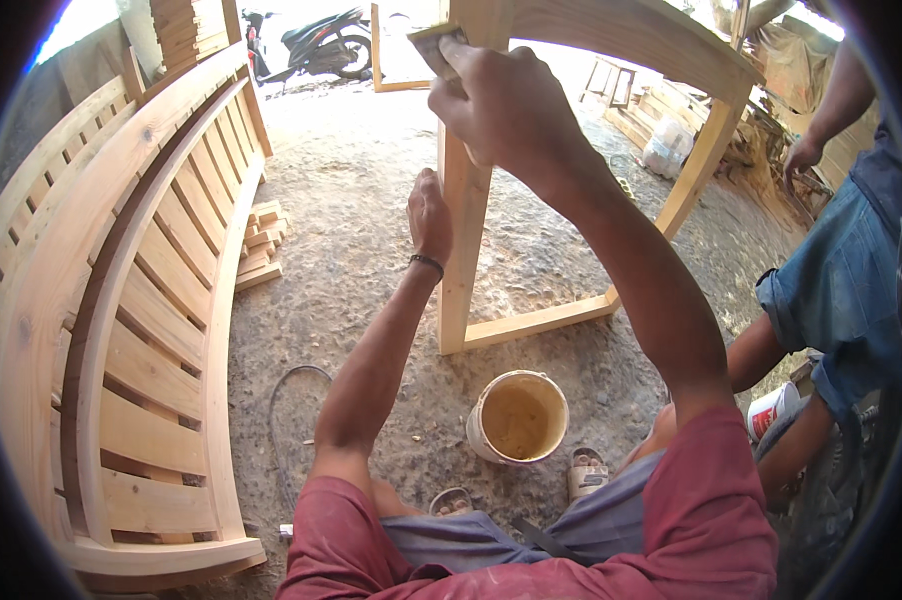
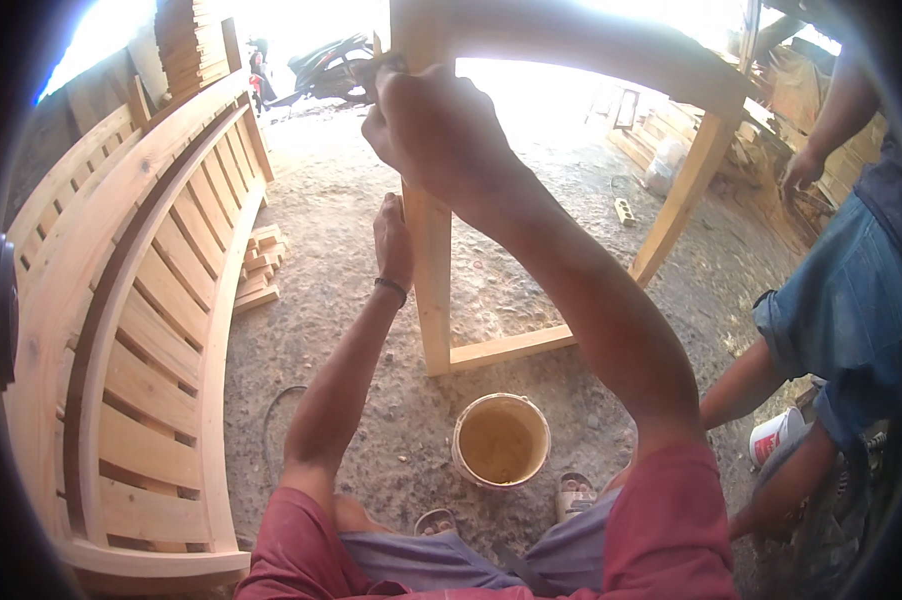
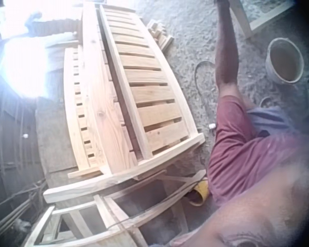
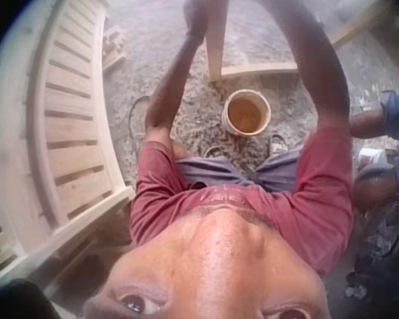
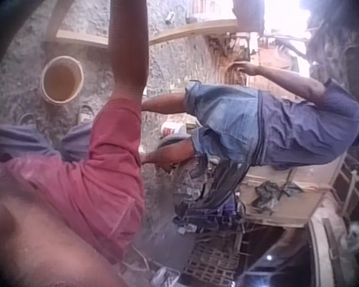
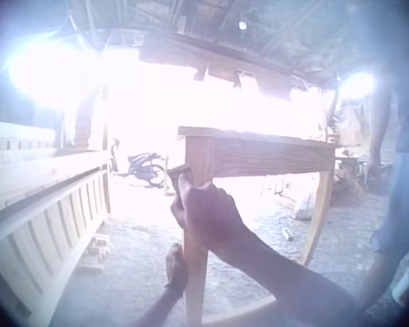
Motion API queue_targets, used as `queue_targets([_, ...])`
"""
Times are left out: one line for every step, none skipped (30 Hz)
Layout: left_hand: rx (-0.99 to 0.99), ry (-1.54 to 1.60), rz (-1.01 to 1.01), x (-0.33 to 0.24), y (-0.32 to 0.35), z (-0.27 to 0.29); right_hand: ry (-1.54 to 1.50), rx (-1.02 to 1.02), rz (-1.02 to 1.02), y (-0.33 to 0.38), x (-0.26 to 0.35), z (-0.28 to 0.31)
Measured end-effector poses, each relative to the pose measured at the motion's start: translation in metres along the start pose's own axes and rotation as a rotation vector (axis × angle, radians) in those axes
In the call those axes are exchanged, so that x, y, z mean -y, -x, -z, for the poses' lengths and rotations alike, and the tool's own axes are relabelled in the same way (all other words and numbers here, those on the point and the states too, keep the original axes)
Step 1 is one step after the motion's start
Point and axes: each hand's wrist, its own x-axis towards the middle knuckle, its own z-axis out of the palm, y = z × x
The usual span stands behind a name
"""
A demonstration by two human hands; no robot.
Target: The person paints a wooden frame by hand using a brush dipped in a bucket of yellow paint.
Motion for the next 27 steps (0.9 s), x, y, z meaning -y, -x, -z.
queue_targets([-0.008,-0.013,-0.013,-0.001,0.0,0.0,-0.062,-0.073,-0.022,0.003,-0.002,-0.001])
queue_targets([-0.013,-0.024,-0.013,-0.001,0.0,0.0,-0.126,-0.108,-0.055,0.005,-0.006,-0.003])
queue_targets([-0.012,-0.036,-0.01,-0.001,0.0,0.0,-0.188,-0.178,-0.066,0.006,-0.011,-0.005])
queue_targets([-0.023,-0.051,-0.026,-0.002,0.0,0.0,-0.078,-0.193,-0.044,0.005,-0.015,-0.008])
queue_targets([-0.026,-0.068,-0.036,-0.002,0.001,0.0,-0.005,-0.082,-0.052,0.005,-0.018,-0.013])
queue_targets([-0.024,-0.087,-0.046,-0.002,0.001,-0.001,0.067,0.001,-0.047,0.005,-0.02,-0.016])
queue_targets([-0.025,-0.061,-0.023,-0.001,0.001,-0.002,0.116,0.107,-0.029,0.005,-0.022,-0.02])
queue_targets([-0.028,-0.031,-0.003,-0.001,0.001,-0.002,0.093,-0.046,0.026,0.005,-0.022,-0.022])
queue_targets([-0.032,0.001,0.011,0.0,0.001,-0.003,0.026,-0.143,0.009,0.006,-0.022,-0.024])
queue_targets([-0.027,0.004,0.007,0.0,0.001,-0.003,-0.055,-0.209,-0.014,0.007,-0.02,-0.026])
queue_targets([-0.026,0.01,-0.007,0.0,0.001,-0.004,-0.144,-0.31,-0.025,0.009,-0.019,-0.025])
queue_targets([-0.03,0.014,-0.022,0.001,0.001,-0.003,-0.106,-0.272,-0.072,0.01,-0.017,-0.024])
queue_targets([-0.03,-0.012,-0.015,0.001,0.0,-0.002,-0.114,-0.154,-0.082,0.012,-0.016,-0.021])
queue_targets([-0.025,-0.039,-0.009,0.001,0.0,-0.001,-0.116,-0.091,-0.085,0.012,-0.015,-0.018])
queue_targets([-0.024,-0.063,0.004,0.001,-0.001,0.0,-0.153,0.006,-0.051,0.012,-0.015,-0.014])
queue_targets([-0.02,-0.058,-0.005,0.001,-0.001,0.0,-0.029,-0.105,0.084,0.01,-0.015,-0.008])
queue_targets([-0.015,-0.056,-0.001,0.001,-0.001,0.001,-0.086,-0.134,0.02,0.008,-0.014,-0.005])
queue_targets([-0.015,-0.052,0.004,0.002,-0.001,0.0,-0.154,-0.117,-0.046,0.005,-0.015,0.002])
queue_targets([-0.008,-0.039,-0.019,0.002,0.0,0.0,-0.229,-0.128,-0.071,0.002,-0.016,0.007])
queue_targets([-0.015,-0.022,-0.046,0.002,0.0,-0.001,-0.217,-0.147,-0.138,-0.002,-0.014,0.012])
queue_targets([-0.018,-0.013,-0.072,0.002,0.0,-0.002,-0.154,-0.082,-0.158,-0.005,-0.01,0.015])
queue_targets([-0.022,-0.018,-0.054,0.002,0.0,-0.002,-0.084,-0.092,-0.171,-0.006,-0.005,0.019])
queue_targets([-0.019,-0.029,-0.037,0.002,0.0,-0.001,-0.012,-0.119,-0.182,-0.008,0.0,0.024])
queue_targets([-0.019,-0.029,-0.019,0.001,0.0,-0.001,0.038,-0.034,-0.184,-0.007,0.005,0.029])
queue_targets([-0.013,-0.039,-0.036,0.001,-0.001,-0.001,-0.174,0.053,-0.24,-0.005,0.008,0.036])
queue_targets([-0.008,-0.041,-0.048,0.001,-0.001,0.0,-0.387,0.144,-0.299,-0.005,0.005,0.046])
queue_targets([0.001,-0.042,-0.04,0.001,-0.001,0.0,-0.6,0.236,-0.358,-0.004,0.006,0.054])
